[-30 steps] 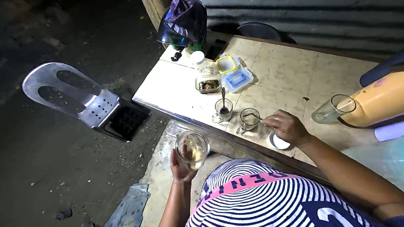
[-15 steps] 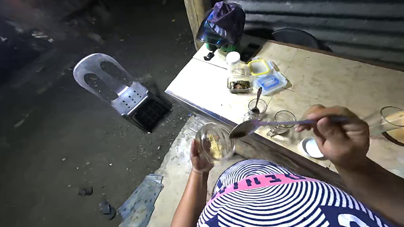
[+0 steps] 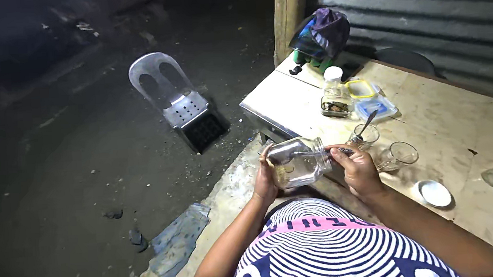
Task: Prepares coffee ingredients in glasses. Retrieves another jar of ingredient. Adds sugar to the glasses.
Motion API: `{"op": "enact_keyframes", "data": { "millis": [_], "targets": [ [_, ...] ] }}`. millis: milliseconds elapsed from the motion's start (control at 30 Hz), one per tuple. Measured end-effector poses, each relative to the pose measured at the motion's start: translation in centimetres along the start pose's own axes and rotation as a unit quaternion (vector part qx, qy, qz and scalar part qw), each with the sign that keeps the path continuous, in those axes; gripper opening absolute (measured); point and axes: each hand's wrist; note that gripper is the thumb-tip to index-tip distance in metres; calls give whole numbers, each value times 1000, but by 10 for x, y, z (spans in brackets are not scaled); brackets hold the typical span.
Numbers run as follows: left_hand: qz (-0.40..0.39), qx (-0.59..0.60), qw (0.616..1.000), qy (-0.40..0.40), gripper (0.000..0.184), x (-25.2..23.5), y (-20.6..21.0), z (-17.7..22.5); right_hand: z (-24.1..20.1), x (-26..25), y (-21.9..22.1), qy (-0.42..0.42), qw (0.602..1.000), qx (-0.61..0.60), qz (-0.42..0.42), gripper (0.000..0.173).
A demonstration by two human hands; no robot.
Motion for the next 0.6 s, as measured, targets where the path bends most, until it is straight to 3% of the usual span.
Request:
{"op": "enact_keyframes", "data": {
  "millis": [200,433,600],
  "targets": [
    [-71,8,997,-37,83,-6,-39,11,4,15,-1,-116,973,107,-166,16],
    [-149,50,985,-77,69,-17,-46,17,-21,6,0,-323,858,264,-301,18],
    [-202,80,974,-68,89,-26,-55,15,-35,9,-6,-414,793,355,-271,19]
  ]
}}
Point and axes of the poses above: each hand's wrist, its own x-axis away from the middle knuckle, its own y-axis out of the palm, z = x × y, and after that the axes turned 12 degrees about -x, right-handed
